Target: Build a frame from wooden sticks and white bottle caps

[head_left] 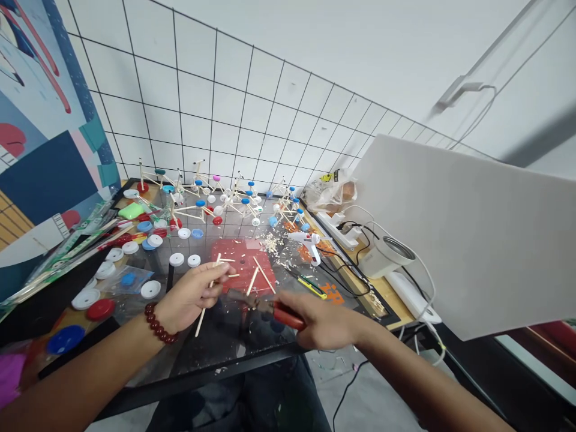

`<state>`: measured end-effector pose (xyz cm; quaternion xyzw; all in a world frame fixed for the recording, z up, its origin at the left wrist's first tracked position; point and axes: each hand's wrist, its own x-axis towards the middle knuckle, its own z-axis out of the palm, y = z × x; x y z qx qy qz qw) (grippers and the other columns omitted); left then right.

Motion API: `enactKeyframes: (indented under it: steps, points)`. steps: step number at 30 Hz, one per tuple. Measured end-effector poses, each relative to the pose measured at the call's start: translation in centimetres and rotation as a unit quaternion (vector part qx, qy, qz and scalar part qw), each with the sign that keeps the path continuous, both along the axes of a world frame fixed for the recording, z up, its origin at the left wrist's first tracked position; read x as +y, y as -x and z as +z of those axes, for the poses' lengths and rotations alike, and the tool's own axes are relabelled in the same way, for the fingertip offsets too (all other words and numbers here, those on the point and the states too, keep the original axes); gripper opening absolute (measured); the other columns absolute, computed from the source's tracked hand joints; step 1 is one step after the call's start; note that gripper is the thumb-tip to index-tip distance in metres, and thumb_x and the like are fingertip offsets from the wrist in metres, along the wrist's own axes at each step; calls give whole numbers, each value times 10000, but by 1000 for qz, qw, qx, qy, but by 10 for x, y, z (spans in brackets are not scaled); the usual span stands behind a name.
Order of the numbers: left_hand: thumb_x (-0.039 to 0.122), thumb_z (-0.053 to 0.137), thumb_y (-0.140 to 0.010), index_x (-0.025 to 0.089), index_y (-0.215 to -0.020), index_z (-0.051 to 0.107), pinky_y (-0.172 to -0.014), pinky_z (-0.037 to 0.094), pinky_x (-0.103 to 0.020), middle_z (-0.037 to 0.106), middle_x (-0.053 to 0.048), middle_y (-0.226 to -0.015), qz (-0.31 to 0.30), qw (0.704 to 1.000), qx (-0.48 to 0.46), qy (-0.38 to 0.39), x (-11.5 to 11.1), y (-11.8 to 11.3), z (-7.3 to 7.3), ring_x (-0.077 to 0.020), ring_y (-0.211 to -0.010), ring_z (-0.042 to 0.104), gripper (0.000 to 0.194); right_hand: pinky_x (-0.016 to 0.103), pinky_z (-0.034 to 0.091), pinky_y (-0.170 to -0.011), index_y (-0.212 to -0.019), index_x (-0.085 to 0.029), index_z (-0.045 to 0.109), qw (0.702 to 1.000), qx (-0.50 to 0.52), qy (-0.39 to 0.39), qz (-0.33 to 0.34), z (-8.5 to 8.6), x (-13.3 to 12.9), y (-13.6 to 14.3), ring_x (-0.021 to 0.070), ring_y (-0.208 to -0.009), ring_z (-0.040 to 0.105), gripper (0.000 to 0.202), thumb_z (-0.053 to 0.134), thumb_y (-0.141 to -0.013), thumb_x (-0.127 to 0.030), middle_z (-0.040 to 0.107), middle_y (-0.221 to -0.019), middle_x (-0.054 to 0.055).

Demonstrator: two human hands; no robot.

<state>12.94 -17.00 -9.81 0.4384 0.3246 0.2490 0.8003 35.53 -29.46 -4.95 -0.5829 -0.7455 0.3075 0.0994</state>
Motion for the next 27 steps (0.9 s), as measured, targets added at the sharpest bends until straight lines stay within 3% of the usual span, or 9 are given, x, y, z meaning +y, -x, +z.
enactKeyframes:
  steps: [3, 7, 11, 14, 16, 19, 21, 24, 27]
  points:
    - [444, 822, -657, 108, -823, 687, -415, 62, -189, 344, 83, -556, -101, 994, 24, -18, 2, 3, 0, -27, -464, 163, 398, 229, 332, -572, -1045, -194, 515, 995, 23, 92, 39, -5, -4, 12, 122, -681, 477, 519, 560, -553, -35, 555, -833, -28]
    - [441, 830, -639, 98, -728, 727, -427, 101, -212, 398, 57, -506, -176, 981, 49, -68, -7, 4, -3, -33, -457, 202, 369, 224, 293, -545, -1040, -206, 431, 996, 23, 83, 22, -9, -8, 21, 113, -639, 411, 552, 553, -526, -45, 489, -802, -41]
    - [447, 823, -646, 85, -668, 726, -432, 165, -195, 588, -43, -645, -98, 992, 39, -73, -9, 1, -3, -43, -502, 332, 376, 227, 351, -613, -815, -212, 428, 996, 52, 51, 56, 1, -13, 20, 133, -761, 475, 351, 515, -535, -19, 496, -936, 5]
    - [410, 820, -668, 97, -684, 689, -405, 123, -172, 597, -32, -680, 15, 1000, 2, -14, 1, 1, -1, -19, -469, 256, 339, 235, 396, -699, -692, -194, 415, 990, 99, 64, 78, 8, -20, 15, 162, -939, 522, 262, 487, -551, 15, 499, -1065, 33]
    - [382, 819, -681, 107, -703, 665, -399, 145, -153, 575, -19, -686, 54, 998, -32, -1, 6, 2, 1, -25, -482, 292, 316, 234, 393, -697, -642, -187, 405, 985, 127, 89, 71, 7, -27, 9, 171, -952, 530, 251, 503, -544, 23, 518, -989, 24]
    - [403, 799, -714, 124, -755, 647, -429, 278, -140, 549, -20, -682, 3, 1000, -27, 14, 2, 1, 1, -69, -562, 435, 321, 244, 385, -670, -633, -179, 474, 972, 212, 97, 13, -4, -34, -2, 153, -825, 528, 197, 608, -602, -38, 531, -857, 5]
    - [448, 777, -734, 144, -774, 624, -468, 353, -158, 514, -4, -660, -54, 998, -18, 37, -6, -1, -2, -89, -580, 477, 343, 256, 388, -645, -746, -183, 589, 952, 290, 73, -67, -12, -33, -6, 139, -743, 515, 97, 680, -714, -184, 552, -844, 8]
    - [478, 759, -749, 151, -825, 618, -424, 254, -138, 417, 41, -645, -119, 988, -20, 92, -17, -3, -6, -40, -488, 361, 364, 281, 417, -672, -897, -196, 682, 923, 339, -24, -179, -21, -22, -2, 149, -740, 532, 214, 699, -805, -388, 587, -848, 24]
    - [471, 714, -795, 115, -938, 661, -425, 182, -137, 400, 33, -709, -166, 974, -42, 148, -20, -3, -8, -18, -501, 288, 387, 309, 451, -748, -848, -201, 719, 917, 319, -117, -210, -31, -1, 13, 162, -783, 558, 247, 729, -783, -438, 606, -843, 26]
